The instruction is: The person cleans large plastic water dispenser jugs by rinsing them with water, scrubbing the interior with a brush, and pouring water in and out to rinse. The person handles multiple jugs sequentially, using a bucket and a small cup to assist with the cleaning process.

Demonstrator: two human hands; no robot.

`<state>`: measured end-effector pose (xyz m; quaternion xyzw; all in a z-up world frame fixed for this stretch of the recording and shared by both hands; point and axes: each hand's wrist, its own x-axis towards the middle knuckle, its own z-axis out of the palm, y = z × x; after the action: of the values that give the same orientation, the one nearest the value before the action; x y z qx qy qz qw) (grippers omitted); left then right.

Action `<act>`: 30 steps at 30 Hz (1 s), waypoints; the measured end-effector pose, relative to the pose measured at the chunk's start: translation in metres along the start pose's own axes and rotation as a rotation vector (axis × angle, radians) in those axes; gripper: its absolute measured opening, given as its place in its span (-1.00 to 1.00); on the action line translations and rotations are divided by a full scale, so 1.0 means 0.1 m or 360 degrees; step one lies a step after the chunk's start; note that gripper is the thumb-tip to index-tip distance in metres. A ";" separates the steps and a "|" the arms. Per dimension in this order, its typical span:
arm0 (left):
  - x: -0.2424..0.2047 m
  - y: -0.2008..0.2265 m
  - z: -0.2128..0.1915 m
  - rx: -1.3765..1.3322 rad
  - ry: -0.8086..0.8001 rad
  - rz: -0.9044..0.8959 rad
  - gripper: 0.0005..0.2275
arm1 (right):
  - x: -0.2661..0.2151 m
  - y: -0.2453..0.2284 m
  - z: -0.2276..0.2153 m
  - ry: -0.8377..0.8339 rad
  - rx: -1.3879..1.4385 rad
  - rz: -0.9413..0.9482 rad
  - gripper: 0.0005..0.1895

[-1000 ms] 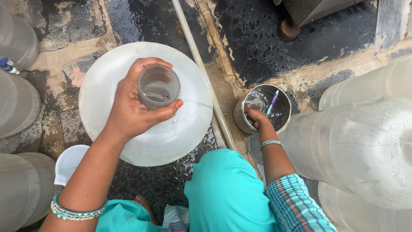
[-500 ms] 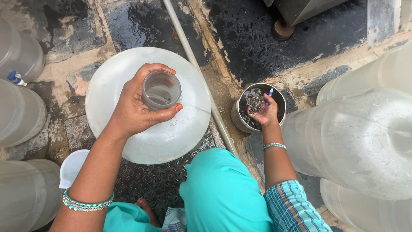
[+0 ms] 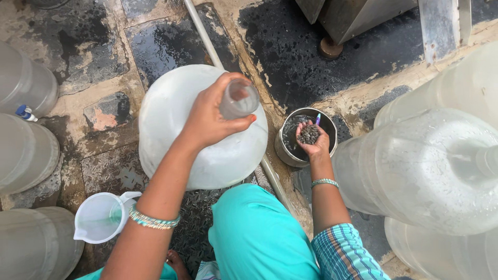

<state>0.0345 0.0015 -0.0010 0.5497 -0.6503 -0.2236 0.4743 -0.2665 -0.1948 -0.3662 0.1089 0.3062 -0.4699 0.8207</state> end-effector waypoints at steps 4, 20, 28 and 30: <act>0.41 0.01 0.42 -0.0002 -0.0039 0.0024 -0.47 | -0.20 -0.04 0.36 -0.0092 0.0032 -0.0037 -0.76; 0.72 0.05 1.29 0.0347 -0.0194 -0.0113 -0.38 | -1.91 0.18 2.48 -0.0722 -0.0061 -0.0747 -0.76; 0.61 0.03 1.45 0.0397 -0.0140 -0.0112 -0.35 | -1.94 0.40 2.47 -0.0644 -0.0474 -0.1282 -0.70; 0.61 0.04 1.45 0.0419 -0.0125 -0.0107 -0.32 | -1.95 0.40 2.50 -0.0703 -0.0511 -0.1256 -0.72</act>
<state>-0.0892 -0.0876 -0.0400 0.6194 -0.6732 -0.1735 0.3646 -0.2052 -0.1524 -0.0557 -0.2461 0.2112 -0.7043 0.6315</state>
